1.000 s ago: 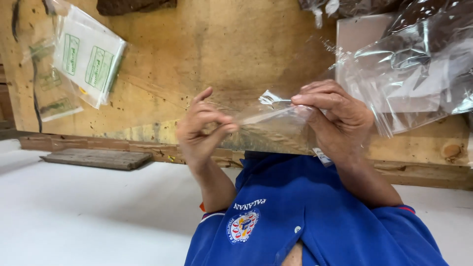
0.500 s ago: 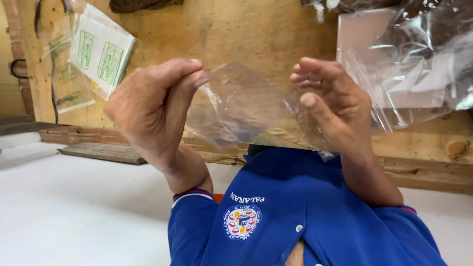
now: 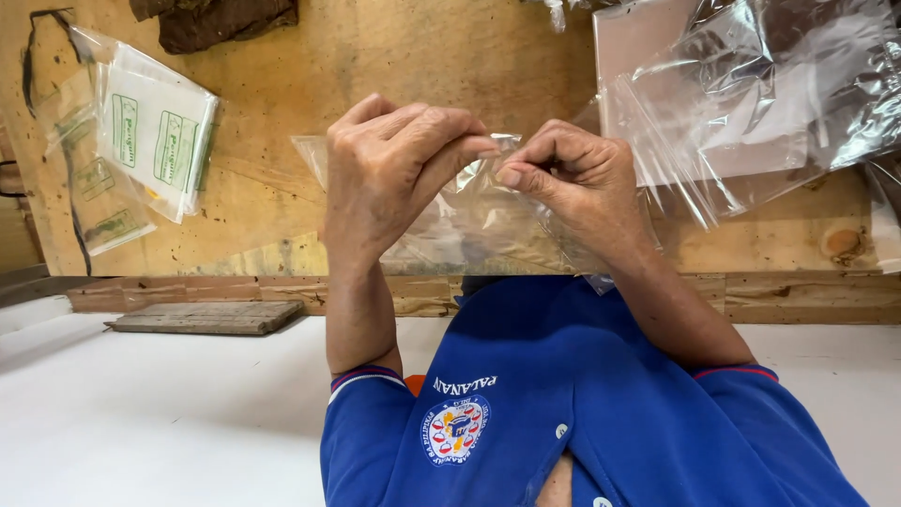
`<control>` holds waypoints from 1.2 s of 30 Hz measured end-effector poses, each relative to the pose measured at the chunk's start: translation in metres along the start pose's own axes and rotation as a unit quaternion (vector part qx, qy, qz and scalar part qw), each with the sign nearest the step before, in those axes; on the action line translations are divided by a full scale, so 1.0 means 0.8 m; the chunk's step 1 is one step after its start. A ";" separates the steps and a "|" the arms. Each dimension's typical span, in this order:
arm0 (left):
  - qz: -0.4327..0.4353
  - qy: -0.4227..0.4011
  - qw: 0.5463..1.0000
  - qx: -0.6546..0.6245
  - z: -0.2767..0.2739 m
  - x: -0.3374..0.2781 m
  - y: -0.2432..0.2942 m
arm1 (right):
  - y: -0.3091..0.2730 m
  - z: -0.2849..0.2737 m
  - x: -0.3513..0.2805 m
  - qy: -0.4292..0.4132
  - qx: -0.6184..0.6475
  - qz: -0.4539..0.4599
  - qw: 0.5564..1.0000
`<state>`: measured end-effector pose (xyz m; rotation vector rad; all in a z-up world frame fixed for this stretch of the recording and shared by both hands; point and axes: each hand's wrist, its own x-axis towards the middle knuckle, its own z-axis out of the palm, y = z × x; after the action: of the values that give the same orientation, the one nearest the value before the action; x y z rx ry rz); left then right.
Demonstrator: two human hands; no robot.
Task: The person is packaging bundles of dried leaves into clear plastic bags on a wooden workbench.
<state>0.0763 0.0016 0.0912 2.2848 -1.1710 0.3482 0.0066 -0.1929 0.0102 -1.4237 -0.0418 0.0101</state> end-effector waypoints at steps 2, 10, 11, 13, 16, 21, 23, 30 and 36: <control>-0.001 0.013 1.000 -0.007 0.009 -0.001 -0.006 | 0.006 0.005 -0.001 0.019 -0.026 -0.015 0.999; -0.007 0.021 1.000 -0.014 0.018 -0.011 -0.013 | 0.030 0.015 -0.003 0.039 -0.006 -0.072 0.997; -0.012 0.017 1.000 -0.012 0.018 -0.012 -0.014 | 0.034 0.012 -0.002 0.037 0.001 -0.074 0.997; -0.015 0.021 1.000 -0.010 0.018 -0.013 -0.019 | 0.024 0.007 -0.003 0.017 0.020 -0.042 0.999; -0.013 0.024 1.000 -0.010 0.021 -0.011 -0.021 | 0.021 0.006 -0.003 0.002 0.047 -0.004 0.999; 0.005 0.021 1.000 -0.021 0.019 -0.011 -0.020 | 0.027 0.020 -0.004 0.014 0.036 -0.007 0.999; 0.003 0.015 0.999 -0.030 0.017 -0.012 -0.019 | 0.026 0.025 -0.004 0.023 0.033 0.036 0.999; -0.012 0.020 1.000 -0.020 0.017 -0.021 -0.022 | 0.034 0.025 -0.003 0.018 0.067 -0.010 0.998; -0.001 0.016 1.000 -0.021 0.019 -0.018 -0.020 | 0.039 0.024 -0.001 0.034 0.154 0.039 0.987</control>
<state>0.0804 0.0099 0.0672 2.2366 -1.1508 0.3549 0.0053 -0.1695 -0.0178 -1.1157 0.0698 0.0302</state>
